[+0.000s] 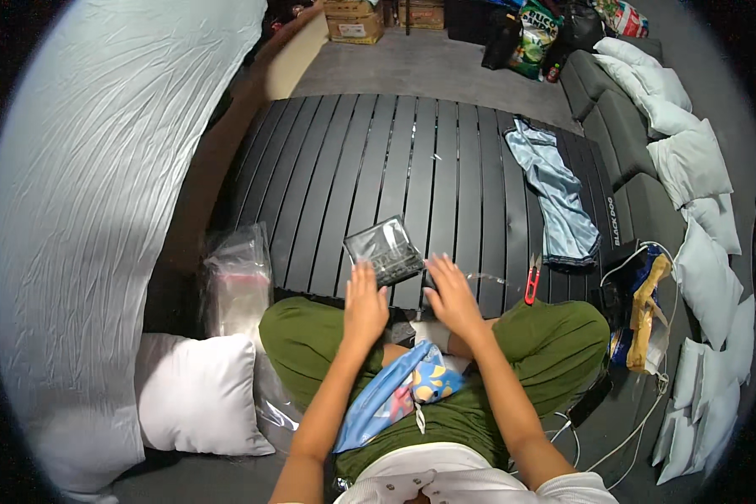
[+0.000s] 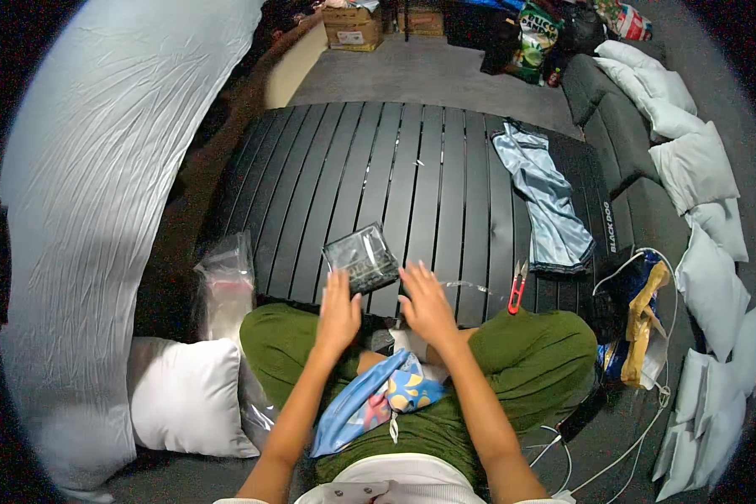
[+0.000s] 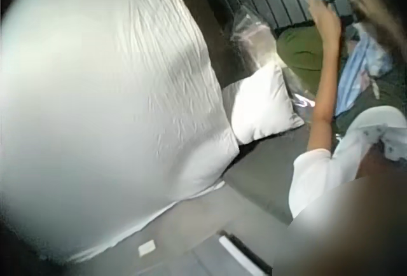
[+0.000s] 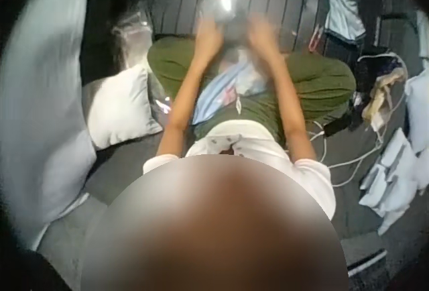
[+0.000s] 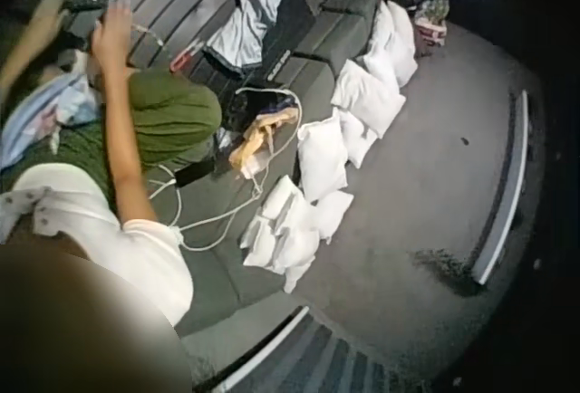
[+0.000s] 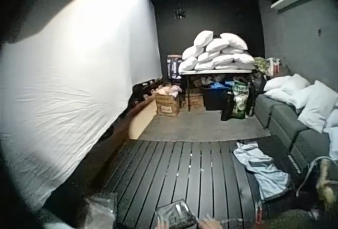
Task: Trim loose threads from fabric items, fold them neatly, and place them into plastic bags.
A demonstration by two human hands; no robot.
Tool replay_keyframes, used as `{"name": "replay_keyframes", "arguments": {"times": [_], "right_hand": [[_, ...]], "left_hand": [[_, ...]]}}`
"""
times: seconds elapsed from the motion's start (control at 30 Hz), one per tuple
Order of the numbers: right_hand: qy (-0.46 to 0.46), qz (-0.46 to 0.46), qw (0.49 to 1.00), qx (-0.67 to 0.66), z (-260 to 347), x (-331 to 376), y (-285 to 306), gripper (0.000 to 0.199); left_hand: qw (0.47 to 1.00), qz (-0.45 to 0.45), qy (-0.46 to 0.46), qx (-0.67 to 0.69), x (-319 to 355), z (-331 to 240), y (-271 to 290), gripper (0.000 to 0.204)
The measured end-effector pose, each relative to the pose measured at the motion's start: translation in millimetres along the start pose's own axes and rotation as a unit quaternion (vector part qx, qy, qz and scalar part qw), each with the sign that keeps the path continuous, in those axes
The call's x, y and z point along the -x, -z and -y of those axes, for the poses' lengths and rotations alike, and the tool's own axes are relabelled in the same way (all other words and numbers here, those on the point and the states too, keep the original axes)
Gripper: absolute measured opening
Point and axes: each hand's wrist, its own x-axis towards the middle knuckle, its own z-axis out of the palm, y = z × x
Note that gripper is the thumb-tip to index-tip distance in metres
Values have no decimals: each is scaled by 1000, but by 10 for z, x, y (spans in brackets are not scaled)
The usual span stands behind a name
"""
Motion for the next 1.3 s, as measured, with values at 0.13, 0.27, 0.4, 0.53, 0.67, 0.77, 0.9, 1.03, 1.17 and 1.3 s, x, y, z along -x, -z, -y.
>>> {"name": "replay_keyframes", "arguments": {"times": [0.13, 0.27, 0.4, 0.53, 0.67, 0.77, 0.9, 1.03, 1.17, 1.3], "right_hand": [[25, 33, 995, 93, 57, -252, -356, 55], [15, 66, 989, 130, -13, -392, -562, 56], [-6, 95, 985, 144, -78, -379, -596, 55], [-14, 88, 983, 158, -75, -380, -559, 56], [-38, 129, 982, 135, -105, -435, -494, 53], [-63, -8, 998, -8, -225, -523, -479, 49], [-2, -58, 998, -6, 0, -771, -503, 48], [25, -15, 998, 51, 15, -833, -723, 45], [-8, -1, 988, 152, -56, -762, -822, 43], [-12, -1, 986, 165, -49, -744, -834, 42]], "left_hand": [[997, -68, 5, 23, -311, -145, -190, 49], [987, -154, -8, -47, -528, 10, -315, 45], [988, -124, 37, -82, -535, 100, -419, 44], [990, -112, 37, -71, -549, 74, -429, 45], [992, -105, 41, -63, -544, 102, -427, 44], [991, -123, 54, 4, -560, 135, -442, 42], [978, -140, 52, 145, -631, 292, -355, 36], [993, -119, 28, -9, -638, 236, -426, 40], [989, -109, 17, -97, -629, 195, -413, 43], [988, -103, 28, -108, -604, 184, -406, 44]]}}
